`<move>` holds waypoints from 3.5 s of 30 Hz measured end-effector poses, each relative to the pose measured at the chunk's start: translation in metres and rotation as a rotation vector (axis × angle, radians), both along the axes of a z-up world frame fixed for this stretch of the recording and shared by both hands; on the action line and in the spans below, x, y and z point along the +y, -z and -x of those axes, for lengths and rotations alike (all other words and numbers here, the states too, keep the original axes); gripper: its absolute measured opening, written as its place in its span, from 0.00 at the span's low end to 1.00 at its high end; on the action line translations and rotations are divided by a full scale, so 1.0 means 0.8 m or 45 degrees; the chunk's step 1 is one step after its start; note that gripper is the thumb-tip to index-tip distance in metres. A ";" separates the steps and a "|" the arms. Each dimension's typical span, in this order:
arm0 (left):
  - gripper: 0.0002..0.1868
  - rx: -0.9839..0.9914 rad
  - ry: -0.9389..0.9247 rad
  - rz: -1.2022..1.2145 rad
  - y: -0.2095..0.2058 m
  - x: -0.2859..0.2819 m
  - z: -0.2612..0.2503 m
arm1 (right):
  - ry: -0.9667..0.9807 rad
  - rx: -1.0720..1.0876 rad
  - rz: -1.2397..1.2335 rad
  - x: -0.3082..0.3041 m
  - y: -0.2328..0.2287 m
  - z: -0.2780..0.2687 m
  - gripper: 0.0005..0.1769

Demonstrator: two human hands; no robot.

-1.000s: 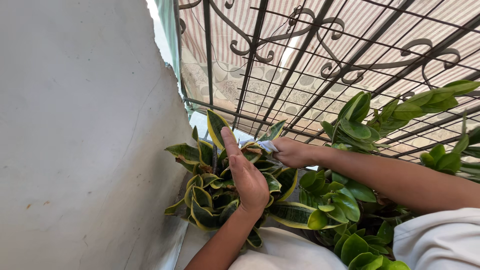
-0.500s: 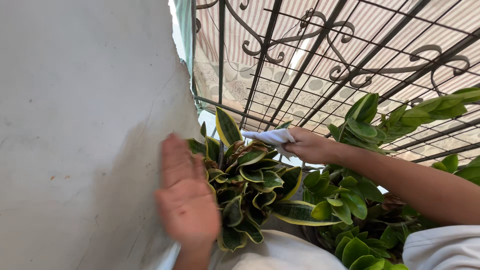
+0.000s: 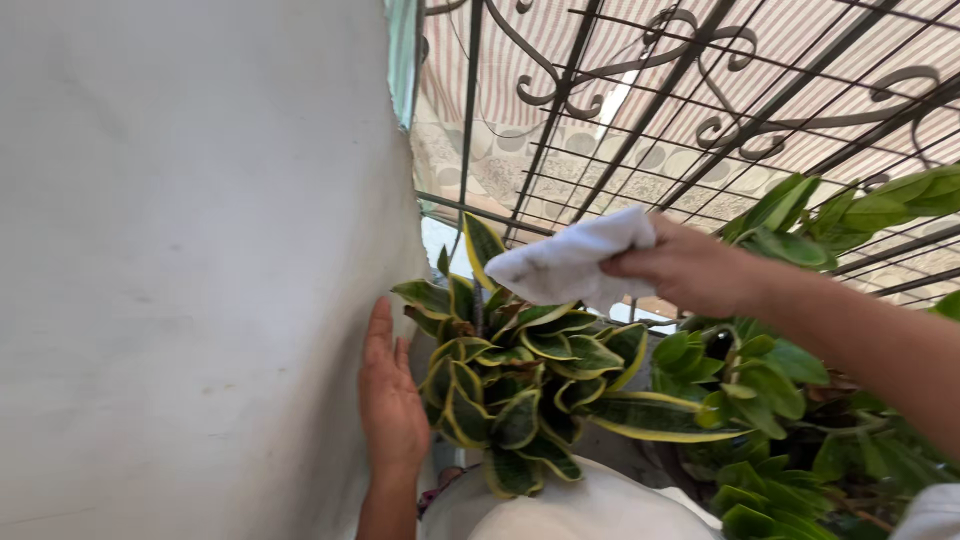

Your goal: The person wipes the leaves of several potted plants with a white cloth. They hold each leaf with one hand and wipe it with the other, moving from one plant to the next.

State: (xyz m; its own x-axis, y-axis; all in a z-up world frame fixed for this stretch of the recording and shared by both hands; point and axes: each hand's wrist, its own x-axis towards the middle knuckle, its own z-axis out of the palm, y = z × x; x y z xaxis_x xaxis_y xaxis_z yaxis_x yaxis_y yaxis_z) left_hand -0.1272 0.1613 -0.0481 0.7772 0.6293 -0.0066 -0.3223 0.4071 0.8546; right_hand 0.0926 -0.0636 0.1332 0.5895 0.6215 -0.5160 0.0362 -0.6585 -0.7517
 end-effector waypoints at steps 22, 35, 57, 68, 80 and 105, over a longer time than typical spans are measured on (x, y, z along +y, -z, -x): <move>0.42 -0.094 0.238 0.435 0.068 0.048 -0.042 | 0.298 -0.096 -0.287 0.192 0.126 0.017 0.15; 0.48 -0.195 0.284 0.453 0.043 0.042 -0.059 | -0.427 -0.654 -0.074 0.210 0.198 0.090 0.45; 0.49 -0.216 0.254 0.435 0.054 0.040 -0.060 | -0.175 -0.096 0.275 0.204 0.227 0.072 0.15; 0.46 -0.212 0.306 0.470 0.042 0.037 -0.056 | -0.527 -0.575 -0.206 0.204 0.191 0.102 0.40; 0.49 -0.292 0.286 0.386 0.033 0.037 -0.050 | -0.520 -0.404 0.082 0.203 0.200 0.091 0.33; 0.47 -0.298 0.227 0.263 0.019 0.026 -0.028 | 0.033 0.067 -0.155 0.175 0.086 0.106 0.22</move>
